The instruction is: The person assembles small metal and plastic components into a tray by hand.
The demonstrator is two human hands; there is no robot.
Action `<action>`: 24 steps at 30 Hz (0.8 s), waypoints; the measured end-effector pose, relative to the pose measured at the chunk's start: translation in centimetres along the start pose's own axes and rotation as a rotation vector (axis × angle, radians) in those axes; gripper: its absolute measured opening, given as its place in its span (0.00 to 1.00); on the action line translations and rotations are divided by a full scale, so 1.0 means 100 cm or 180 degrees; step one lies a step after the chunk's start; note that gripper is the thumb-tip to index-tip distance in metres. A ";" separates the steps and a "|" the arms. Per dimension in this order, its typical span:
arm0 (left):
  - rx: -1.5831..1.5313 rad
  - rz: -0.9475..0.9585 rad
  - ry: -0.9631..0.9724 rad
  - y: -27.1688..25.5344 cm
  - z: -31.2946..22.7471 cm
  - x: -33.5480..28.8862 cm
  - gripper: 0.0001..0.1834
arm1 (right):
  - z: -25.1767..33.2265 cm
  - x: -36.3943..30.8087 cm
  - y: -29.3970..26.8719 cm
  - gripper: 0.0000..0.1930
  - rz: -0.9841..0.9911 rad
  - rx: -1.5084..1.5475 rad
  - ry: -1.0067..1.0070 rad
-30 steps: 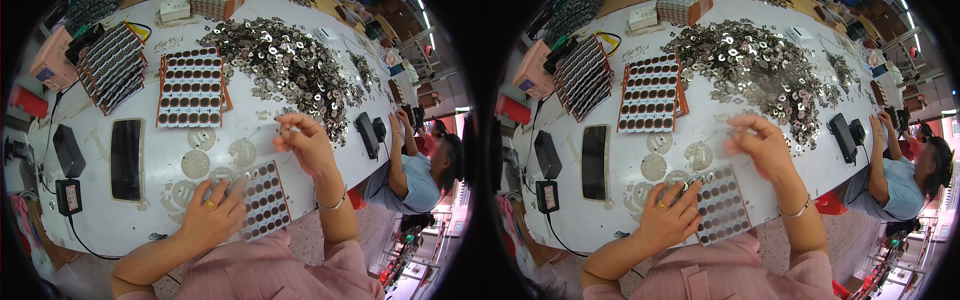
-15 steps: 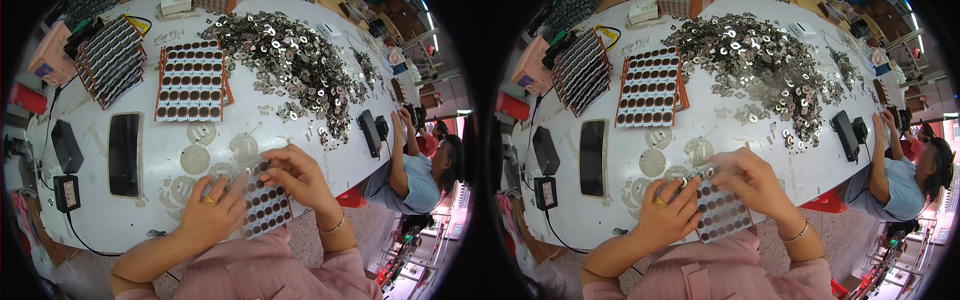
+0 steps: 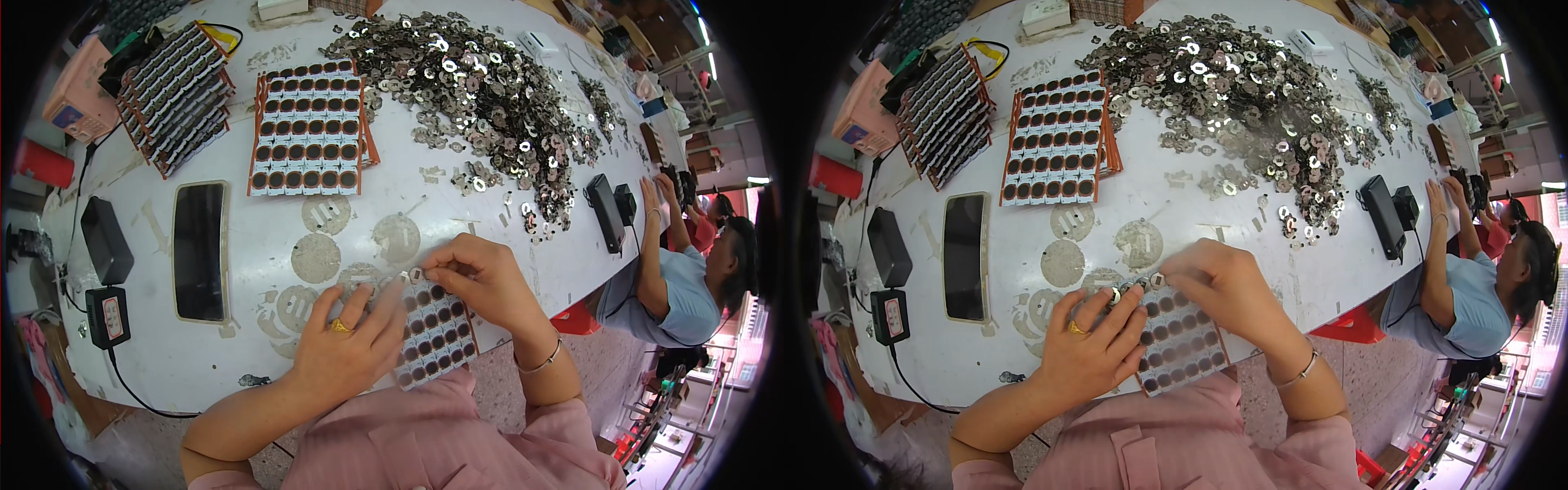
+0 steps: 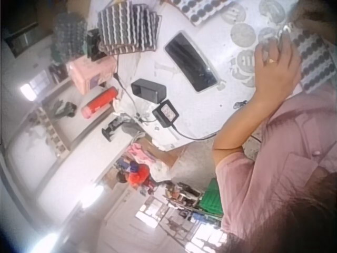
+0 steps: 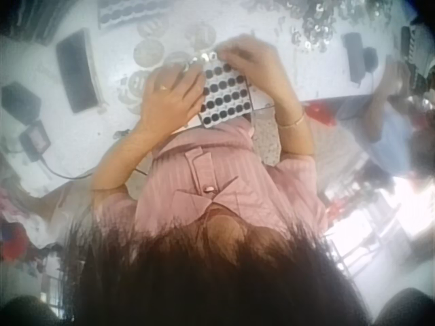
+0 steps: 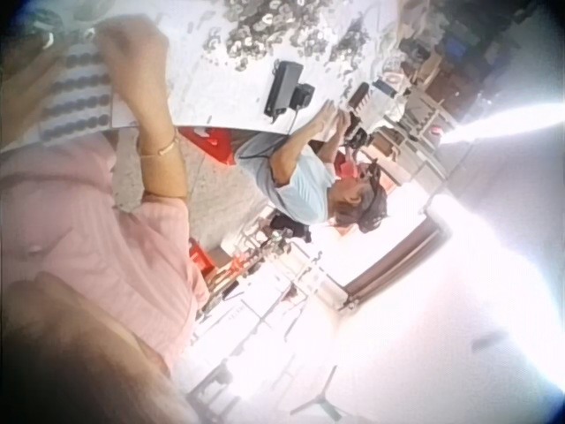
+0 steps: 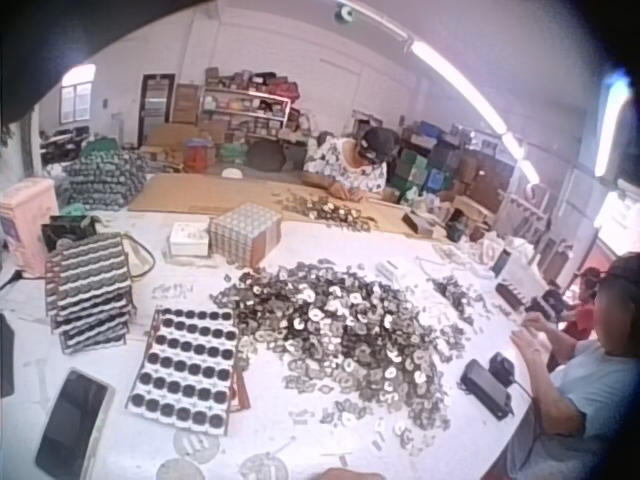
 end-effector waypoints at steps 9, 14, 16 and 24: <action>0.0110 0.0073 0.0015 0.001 -0.002 -0.001 0.24 | -0.007 -0.008 -0.002 0.10 -0.0378 0.0006 0.0240; 0.0222 0.0121 0.0034 0.002 -0.005 -0.002 0.24 | 0.005 -0.011 -0.001 0.08 -0.0412 -0.0331 -0.0149; 0.0311 0.0087 0.0063 0.002 -0.008 -0.001 0.23 | 0.005 -0.012 -0.001 0.08 -0.0367 -0.0294 -0.0148; 0.0217 0.0055 0.0071 0.002 -0.007 0.000 0.22 | 0.024 0.010 -0.037 0.11 -0.0638 -0.1076 -0.0785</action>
Point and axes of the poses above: each hand's wrist, its own x-axis towards the middle knuckle, its own y-axis out of the palm, z = x × y, the point moved 10 cm from there along x, towards the middle knuckle, and after that the axes turned 10 degrees about x, right-handed, at the moved point
